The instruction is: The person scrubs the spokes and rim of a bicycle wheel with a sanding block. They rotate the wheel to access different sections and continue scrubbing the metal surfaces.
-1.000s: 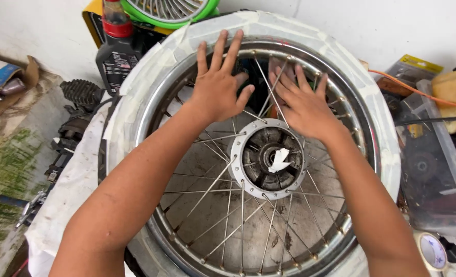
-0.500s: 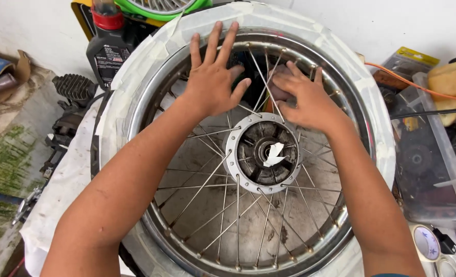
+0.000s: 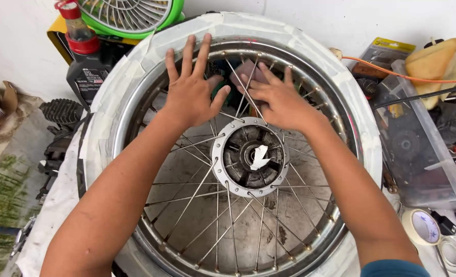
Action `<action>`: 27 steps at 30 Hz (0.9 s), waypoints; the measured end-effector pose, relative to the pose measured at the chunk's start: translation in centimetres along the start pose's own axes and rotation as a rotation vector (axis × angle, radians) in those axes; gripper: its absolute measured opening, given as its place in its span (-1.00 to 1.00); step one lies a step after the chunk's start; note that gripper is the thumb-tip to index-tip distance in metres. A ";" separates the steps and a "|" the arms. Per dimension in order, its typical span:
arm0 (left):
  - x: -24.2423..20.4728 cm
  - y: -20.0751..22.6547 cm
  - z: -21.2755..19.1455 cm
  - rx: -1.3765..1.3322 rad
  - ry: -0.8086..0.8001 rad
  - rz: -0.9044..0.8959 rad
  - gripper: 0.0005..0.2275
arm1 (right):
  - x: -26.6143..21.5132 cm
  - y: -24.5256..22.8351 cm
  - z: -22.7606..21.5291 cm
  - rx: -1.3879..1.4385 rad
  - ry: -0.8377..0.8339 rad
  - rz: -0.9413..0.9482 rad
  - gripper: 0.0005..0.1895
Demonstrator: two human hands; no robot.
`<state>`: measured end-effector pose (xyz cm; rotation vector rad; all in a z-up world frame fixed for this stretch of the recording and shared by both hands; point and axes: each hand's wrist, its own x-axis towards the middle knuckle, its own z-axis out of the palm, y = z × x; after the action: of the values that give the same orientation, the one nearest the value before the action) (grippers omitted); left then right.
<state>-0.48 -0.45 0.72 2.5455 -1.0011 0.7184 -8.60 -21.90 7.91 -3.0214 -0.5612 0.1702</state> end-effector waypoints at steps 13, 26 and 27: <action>-0.7 -0.4 -0.2 -0.051 0.034 0.038 -0.50 | 0.9 -0.9 -2.4 0.141 -0.216 0.135 -0.25; -0.6 -0.8 0.4 -0.013 0.088 0.068 -0.50 | -2.4 3.7 -1.6 0.377 0.108 -0.027 -0.43; -0.6 -0.8 0.5 0.001 0.083 0.064 -0.49 | -2.8 3.8 -1.9 0.383 0.234 -0.064 -0.47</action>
<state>-0.11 0.22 -0.13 2.4726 -1.0586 0.8354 -9.64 -26.49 9.78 -2.6016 -0.5327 -0.0728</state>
